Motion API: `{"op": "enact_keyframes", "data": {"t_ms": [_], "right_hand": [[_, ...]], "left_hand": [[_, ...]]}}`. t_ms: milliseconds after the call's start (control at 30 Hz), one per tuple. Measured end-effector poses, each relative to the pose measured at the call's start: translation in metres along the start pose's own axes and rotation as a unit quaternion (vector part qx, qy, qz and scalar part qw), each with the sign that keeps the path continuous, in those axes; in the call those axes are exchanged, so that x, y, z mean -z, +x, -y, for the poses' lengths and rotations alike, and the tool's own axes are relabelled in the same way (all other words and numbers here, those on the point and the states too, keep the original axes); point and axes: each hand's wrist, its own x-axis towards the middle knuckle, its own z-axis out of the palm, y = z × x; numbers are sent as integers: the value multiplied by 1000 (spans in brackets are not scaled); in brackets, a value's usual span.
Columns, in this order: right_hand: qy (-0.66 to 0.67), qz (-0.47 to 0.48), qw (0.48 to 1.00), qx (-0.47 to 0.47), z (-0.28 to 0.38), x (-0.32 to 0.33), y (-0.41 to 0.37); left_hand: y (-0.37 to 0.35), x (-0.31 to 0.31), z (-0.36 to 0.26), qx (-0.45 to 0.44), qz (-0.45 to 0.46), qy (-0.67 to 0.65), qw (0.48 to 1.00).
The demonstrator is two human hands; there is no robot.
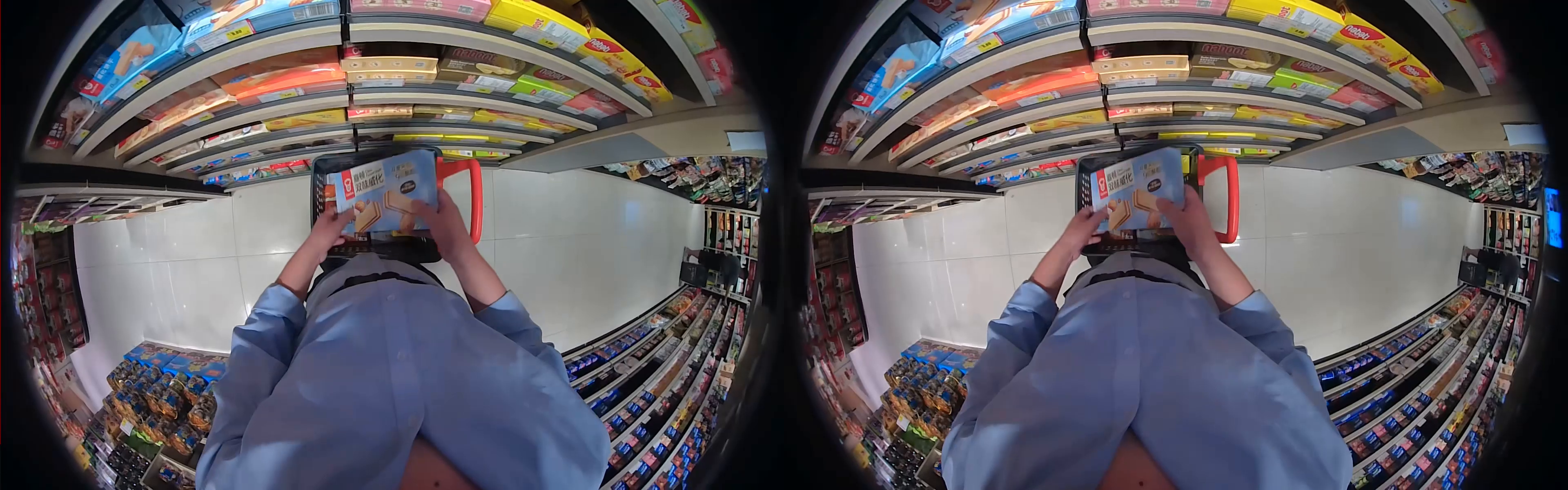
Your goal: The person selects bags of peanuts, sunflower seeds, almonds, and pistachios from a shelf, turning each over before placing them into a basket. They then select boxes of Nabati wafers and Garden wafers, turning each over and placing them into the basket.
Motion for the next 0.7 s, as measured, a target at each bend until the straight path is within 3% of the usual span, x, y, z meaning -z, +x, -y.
{"op": "enact_keyframes", "data": {"t_ms": [67, 133, 167, 267, 333, 367, 467, 633, 700], "right_hand": [[-1, -25, 999, -34, -37, 2, 11], [-16, -63, 994, -83, -68, 5, 20], [-82, -72, 994, -17, -114, 18, 40], [-263, -87, 960, -25, -170, 38, 66], [-264, -117, 955, -72, -196, 50, 88], [-263, -132, 951, -96, -202, 53, 94], [-357, -182, 915, -44, -198, 52, 106], [-348, -207, 913, -48, -183, 48, 139], [-369, -216, 902, -64, -174, 48, 150]], "left_hand": [[25, -1, 52, -132, 38, 73, 988], [29, 5, 84, -91, -25, 158, 983], [28, 12, 100, -70, -55, 201, 976], [22, 67, 164, -75, -35, 243, 966], [6, 105, 200, 29, -86, 297, 950], [-4, 126, 218, 48, -105, 322, 940], [-43, 166, 256, 85, -164, 360, 914], [-81, 167, 255, 129, -180, 331, 917], [-78, 160, 250, 91, -162, 336, 924]]}}
